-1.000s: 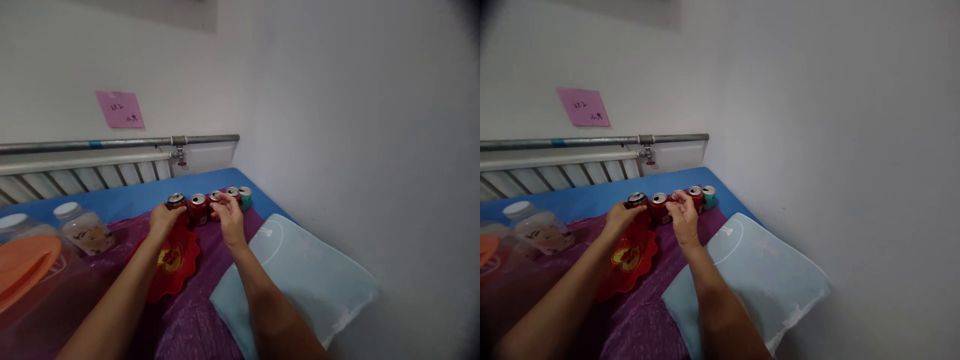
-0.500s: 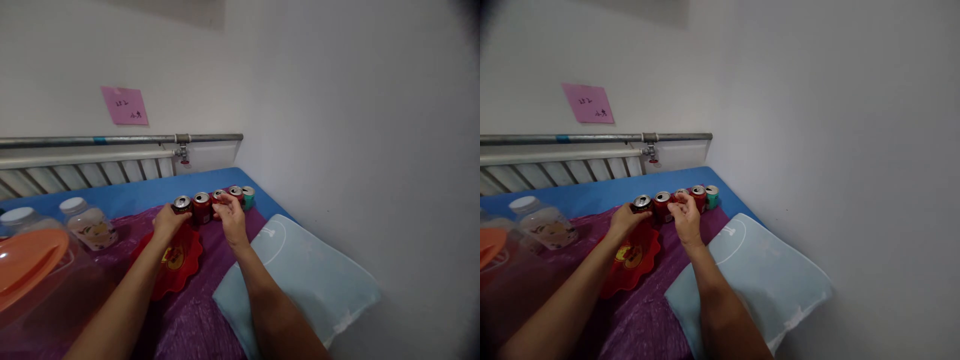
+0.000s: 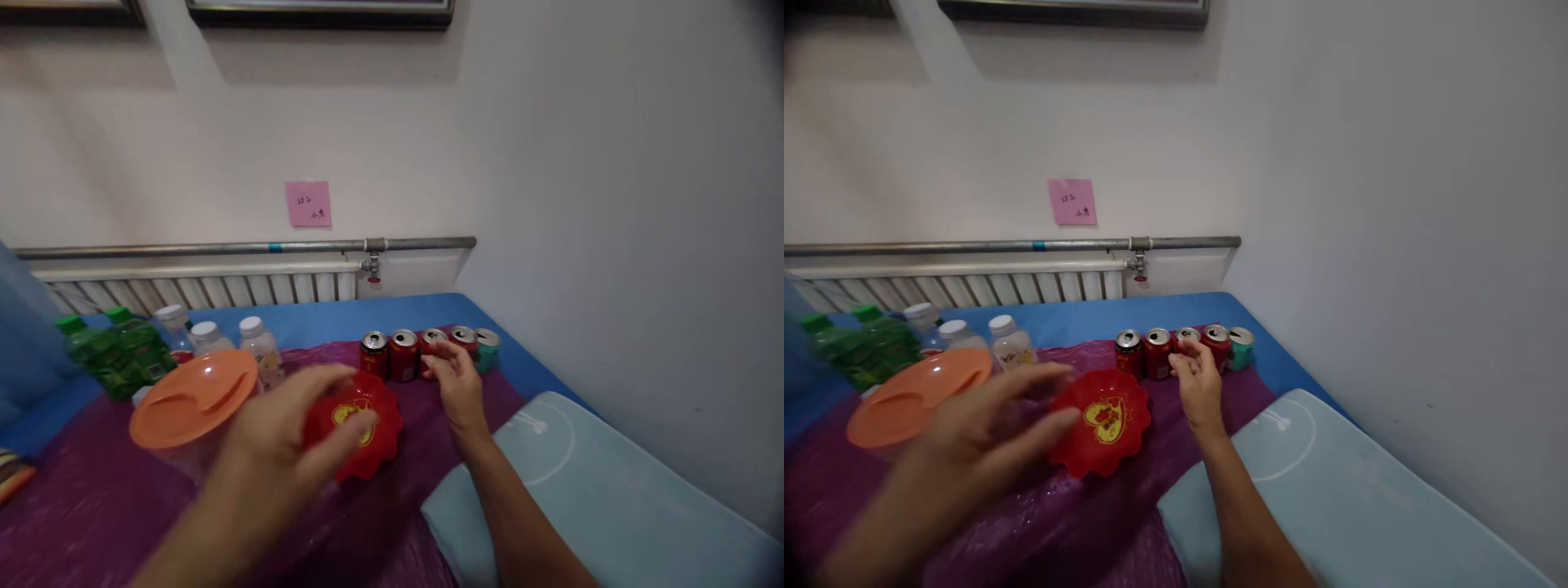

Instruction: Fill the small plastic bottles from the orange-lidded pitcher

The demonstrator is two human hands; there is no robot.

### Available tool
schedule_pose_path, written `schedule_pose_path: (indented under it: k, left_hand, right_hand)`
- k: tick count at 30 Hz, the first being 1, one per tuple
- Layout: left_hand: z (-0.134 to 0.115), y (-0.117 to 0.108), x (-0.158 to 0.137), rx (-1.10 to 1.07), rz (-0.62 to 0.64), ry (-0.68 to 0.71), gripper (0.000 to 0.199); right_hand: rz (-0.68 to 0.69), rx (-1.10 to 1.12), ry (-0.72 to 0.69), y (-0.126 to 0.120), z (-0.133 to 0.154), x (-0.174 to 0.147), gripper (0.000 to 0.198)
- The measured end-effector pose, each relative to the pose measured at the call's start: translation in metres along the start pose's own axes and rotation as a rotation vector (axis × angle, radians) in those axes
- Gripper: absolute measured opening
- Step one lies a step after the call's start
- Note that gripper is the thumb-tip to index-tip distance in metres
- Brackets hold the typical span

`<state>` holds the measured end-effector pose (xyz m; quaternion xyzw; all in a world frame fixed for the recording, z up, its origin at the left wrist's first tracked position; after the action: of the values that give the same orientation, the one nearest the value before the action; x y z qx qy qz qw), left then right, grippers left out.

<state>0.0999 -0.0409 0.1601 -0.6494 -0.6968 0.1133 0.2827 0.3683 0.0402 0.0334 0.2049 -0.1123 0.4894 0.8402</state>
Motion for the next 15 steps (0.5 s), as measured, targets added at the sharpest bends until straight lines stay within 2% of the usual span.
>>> schedule_pose_path:
  k: [3, 4, 6, 8, 10, 12, 15]
  left_hand:
    - [-0.002, -0.094, 0.029, 0.308, -0.297, -0.076, 0.067]
    - [0.0, -0.117, 0.046, 0.41, -0.348, -0.069, 0.071]
    - [0.017, -0.139, 0.09, 0.558, -0.289, -0.072, 0.066]
    - [0.051, -0.142, 0.128, 0.563, -0.158, -0.136, 0.058]
    - [0.086, -0.133, 0.153, 0.559, -0.026, -0.199, 0.064]
    - [0.112, -0.118, 0.163, 0.551, 0.111, -0.219, 0.072]
    - [0.129, -0.099, 0.166, 0.572, 0.243, -0.191, 0.078]
  right_hand:
    - [-0.008, -0.007, 0.015, 0.001, -0.004, -0.001, 0.038]
    - [-0.008, -0.009, 0.021, 0.002, -0.005, -0.002, 0.039]
    - [-0.002, -0.018, 0.034, 0.003, -0.006, -0.002, 0.04]
    - [-0.002, -0.02, 0.045, 0.002, -0.009, -0.002, 0.041]
    - [-0.01, -0.015, 0.061, 0.001, -0.012, -0.001, 0.042]
    - [-0.017, -0.01, 0.074, -0.001, -0.016, 0.001, 0.043]
    - [-0.021, -0.015, 0.078, -0.003, -0.021, 0.004, 0.041]
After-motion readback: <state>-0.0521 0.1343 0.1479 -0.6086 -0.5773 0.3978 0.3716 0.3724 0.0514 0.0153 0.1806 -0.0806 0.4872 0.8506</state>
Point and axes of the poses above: each hand's wrist, its own x-axis towards the middle knuckle, its own y-axis out of the palm, z = x × y, the point moved 8 cm from there along x, towards the middle knuckle, and after that the axes turned 6 degrees about -y, right-handed, at the moved point
